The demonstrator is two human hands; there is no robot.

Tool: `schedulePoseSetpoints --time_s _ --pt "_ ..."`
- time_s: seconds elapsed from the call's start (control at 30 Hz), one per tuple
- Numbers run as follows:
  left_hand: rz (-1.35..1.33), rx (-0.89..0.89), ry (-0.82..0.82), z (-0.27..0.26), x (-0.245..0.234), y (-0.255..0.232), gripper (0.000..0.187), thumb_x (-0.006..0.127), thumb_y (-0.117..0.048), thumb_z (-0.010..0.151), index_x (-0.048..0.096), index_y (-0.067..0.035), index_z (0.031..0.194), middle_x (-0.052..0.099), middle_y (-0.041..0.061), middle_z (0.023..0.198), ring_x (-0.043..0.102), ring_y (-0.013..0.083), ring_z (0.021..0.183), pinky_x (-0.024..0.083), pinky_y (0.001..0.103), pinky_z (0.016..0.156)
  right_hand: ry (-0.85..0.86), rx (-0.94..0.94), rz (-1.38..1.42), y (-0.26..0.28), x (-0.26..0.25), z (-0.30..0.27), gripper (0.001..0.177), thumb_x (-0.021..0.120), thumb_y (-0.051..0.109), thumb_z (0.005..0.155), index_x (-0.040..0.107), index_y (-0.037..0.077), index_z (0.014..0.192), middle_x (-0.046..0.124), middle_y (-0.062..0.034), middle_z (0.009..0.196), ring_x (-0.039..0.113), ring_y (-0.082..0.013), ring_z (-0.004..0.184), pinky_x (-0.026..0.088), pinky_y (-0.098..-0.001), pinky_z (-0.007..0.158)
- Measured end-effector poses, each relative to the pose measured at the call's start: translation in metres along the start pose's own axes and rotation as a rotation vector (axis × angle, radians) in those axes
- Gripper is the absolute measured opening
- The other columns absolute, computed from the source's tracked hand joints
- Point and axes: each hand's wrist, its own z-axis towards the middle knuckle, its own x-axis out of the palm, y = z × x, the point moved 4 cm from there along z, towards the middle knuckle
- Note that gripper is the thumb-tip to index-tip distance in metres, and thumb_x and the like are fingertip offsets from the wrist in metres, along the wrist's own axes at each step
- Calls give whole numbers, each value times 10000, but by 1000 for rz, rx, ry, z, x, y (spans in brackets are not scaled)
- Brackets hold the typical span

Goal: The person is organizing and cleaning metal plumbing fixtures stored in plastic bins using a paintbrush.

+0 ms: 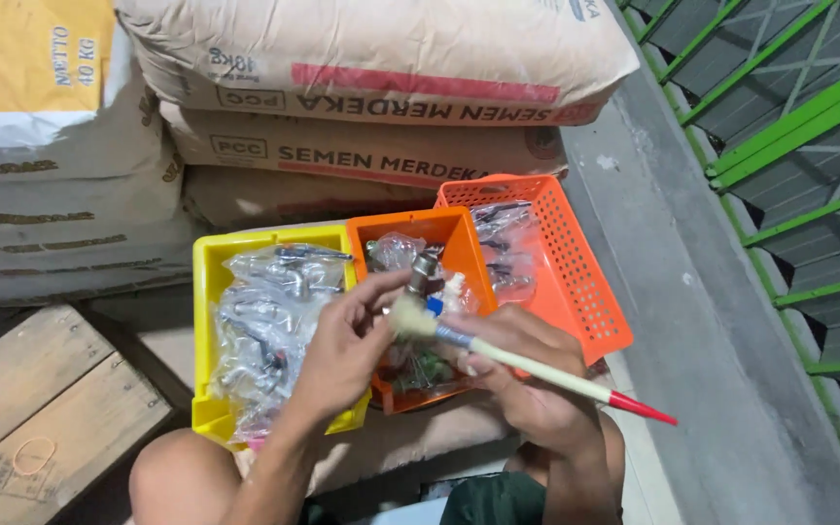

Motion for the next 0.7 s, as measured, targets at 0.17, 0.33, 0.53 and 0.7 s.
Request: schedulePoseSetpoints --time_s 0.17,0.33,0.53,0.7 --pt "-98 0 59 -9 6 -8 463 567 -43 941 559 35 1397 717 147 1237 729 171 900 603 252 750 -112 0 -32 13 2 1 291 618 91 931 700 -21 1187 690 -101 919 645 -157 737 552 -257 678" --pt "-124 -17 61 -8 10 -8 511 562 -13 934 533 23 1442 692 172 1268 782 219 939 549 203 635 -176 5 97 10 -2 -6 310 622 125 973 681 -32 1233 656 -105 984 658 -178 832 576 -292 763" --pt "-261 -5 137 -11 18 -17 548 548 7 956 432 39 1491 647 206 1306 713 157 894 644 283 864 -218 -11 -194 21 -8 -5 299 639 129 921 709 -19 1171 693 -104 913 618 -165 730 504 -249 660" --pt "-274 -24 38 -14 17 -34 407 579 -10 958 541 56 1358 711 178 1192 726 199 903 639 284 809 -210 24 -84 40 -8 -2 296 641 103 899 716 -17 1159 707 -100 906 633 -156 723 520 -242 661"
